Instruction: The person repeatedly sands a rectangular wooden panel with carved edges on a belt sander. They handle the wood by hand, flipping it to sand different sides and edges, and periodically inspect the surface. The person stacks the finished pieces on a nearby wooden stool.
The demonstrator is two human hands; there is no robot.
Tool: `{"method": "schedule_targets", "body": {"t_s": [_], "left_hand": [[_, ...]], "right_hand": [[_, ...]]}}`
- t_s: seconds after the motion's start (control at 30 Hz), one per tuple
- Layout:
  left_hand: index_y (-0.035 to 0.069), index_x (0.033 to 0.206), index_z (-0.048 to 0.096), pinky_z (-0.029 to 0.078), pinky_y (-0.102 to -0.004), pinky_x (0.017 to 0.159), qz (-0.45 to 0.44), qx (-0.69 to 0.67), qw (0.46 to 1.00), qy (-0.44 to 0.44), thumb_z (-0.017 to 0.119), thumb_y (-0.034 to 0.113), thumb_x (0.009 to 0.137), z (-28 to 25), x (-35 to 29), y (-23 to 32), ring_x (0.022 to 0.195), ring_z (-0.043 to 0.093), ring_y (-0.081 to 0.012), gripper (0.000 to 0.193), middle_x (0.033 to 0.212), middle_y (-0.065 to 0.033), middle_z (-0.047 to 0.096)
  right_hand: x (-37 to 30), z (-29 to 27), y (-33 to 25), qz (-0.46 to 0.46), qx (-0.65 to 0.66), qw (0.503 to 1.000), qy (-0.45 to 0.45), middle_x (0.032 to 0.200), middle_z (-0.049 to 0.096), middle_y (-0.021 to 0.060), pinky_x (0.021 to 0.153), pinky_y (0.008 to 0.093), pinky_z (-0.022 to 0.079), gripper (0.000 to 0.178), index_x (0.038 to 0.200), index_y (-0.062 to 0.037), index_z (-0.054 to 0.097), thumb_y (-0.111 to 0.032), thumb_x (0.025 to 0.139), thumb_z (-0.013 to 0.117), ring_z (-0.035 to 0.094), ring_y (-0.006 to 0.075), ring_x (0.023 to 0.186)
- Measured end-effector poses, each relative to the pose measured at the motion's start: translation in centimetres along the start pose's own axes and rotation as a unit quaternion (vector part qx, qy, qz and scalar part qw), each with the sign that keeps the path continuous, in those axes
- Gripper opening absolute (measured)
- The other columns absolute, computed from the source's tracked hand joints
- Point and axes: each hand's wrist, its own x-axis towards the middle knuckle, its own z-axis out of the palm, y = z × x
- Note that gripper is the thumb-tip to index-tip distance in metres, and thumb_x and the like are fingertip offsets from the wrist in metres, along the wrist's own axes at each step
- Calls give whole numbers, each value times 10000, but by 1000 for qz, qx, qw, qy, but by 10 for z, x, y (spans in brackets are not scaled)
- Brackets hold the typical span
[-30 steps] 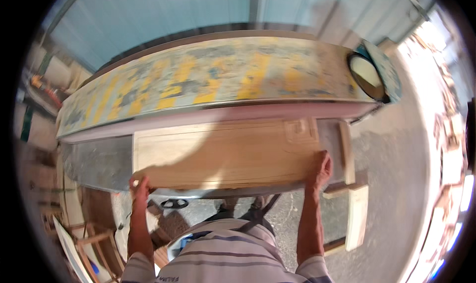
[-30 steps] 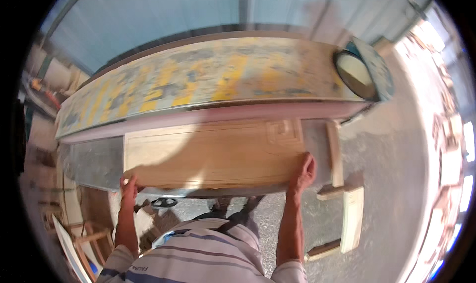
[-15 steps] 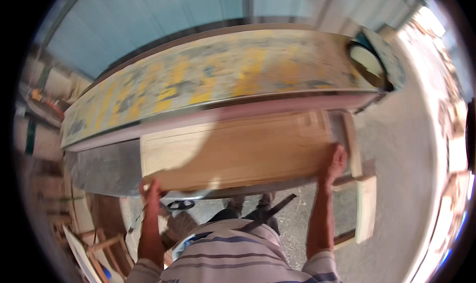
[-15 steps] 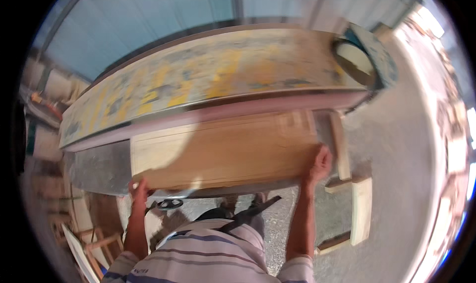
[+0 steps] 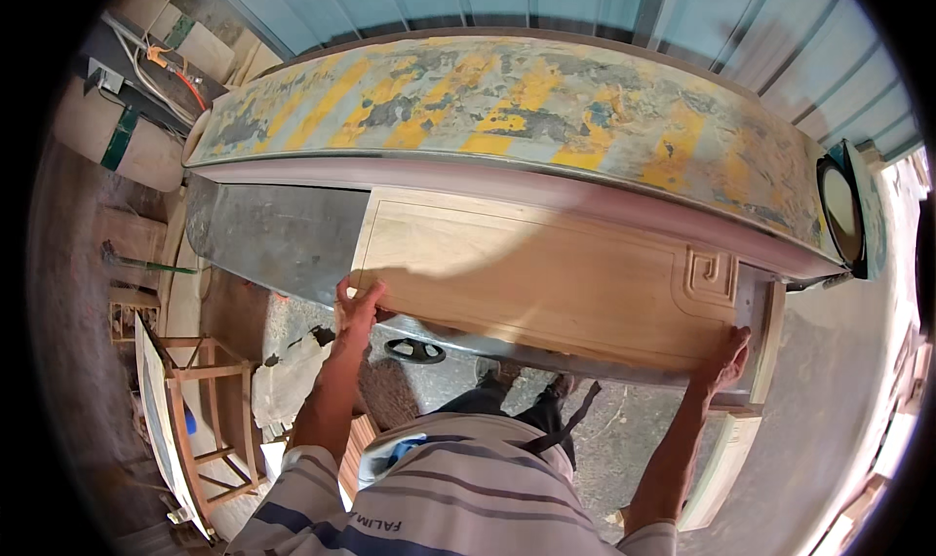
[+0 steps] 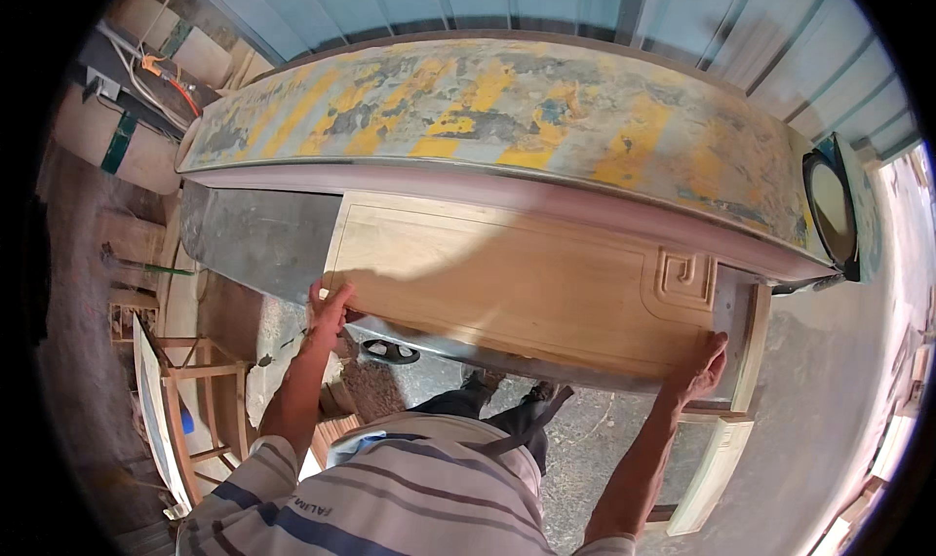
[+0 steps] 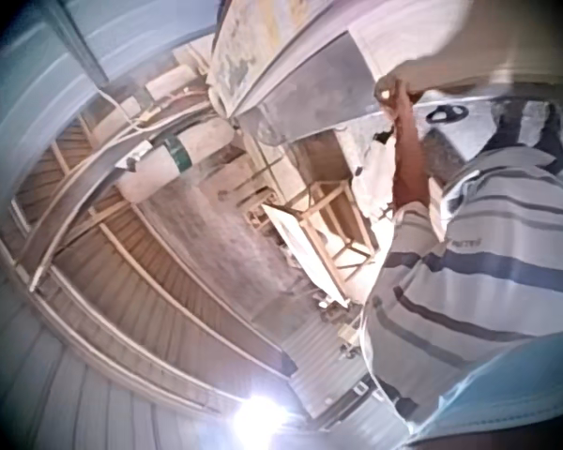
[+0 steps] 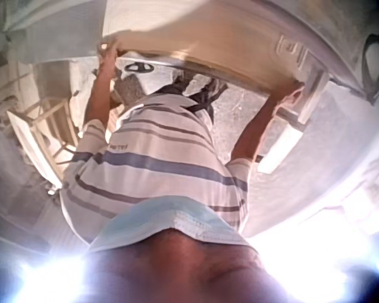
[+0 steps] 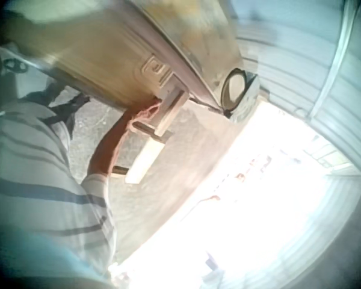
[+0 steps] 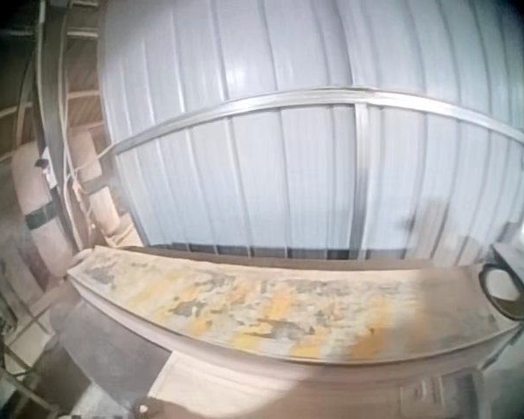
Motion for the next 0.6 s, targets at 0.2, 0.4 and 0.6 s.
{"method": "schedule_targets", "body": {"t_s": [0.2, 0.4, 0.6], "left_hand": [[166, 1268, 336, 378, -211, 424, 18, -25, 999, -15, 769, 353, 693, -19, 23, 0, 594, 508, -99, 743, 896, -70, 569], [185, 1227, 351, 269, -205, 323, 30, 3, 998, -56, 733, 389, 735, -74, 92, -36, 402, 396, -70, 656, 713, -18, 508], [217, 1235, 396, 307, -212, 351, -12, 80, 996, -42, 687, 426, 773, -137, 70, -57, 426, 418, -87, 585, 668, 3, 487]], "right_hand": [[-30, 12, 3, 12, 72, 997, -34, 801, 553, -10, 644, 252, 429, 364, 910, -54, 579, -416, 875, 593, 504, 99, 725], [-63, 21, 27, -84, 91, 986, -114, 813, 530, -26, 653, 215, 382, 214, 889, -57, 578, -257, 936, 522, 448, 65, 753], [-102, -27, 34, -32, 4, 990, -138, 936, 586, 16, 740, 233, 427, 311, 1096, -13, 558, -249, 896, 594, 512, 91, 837]]}}
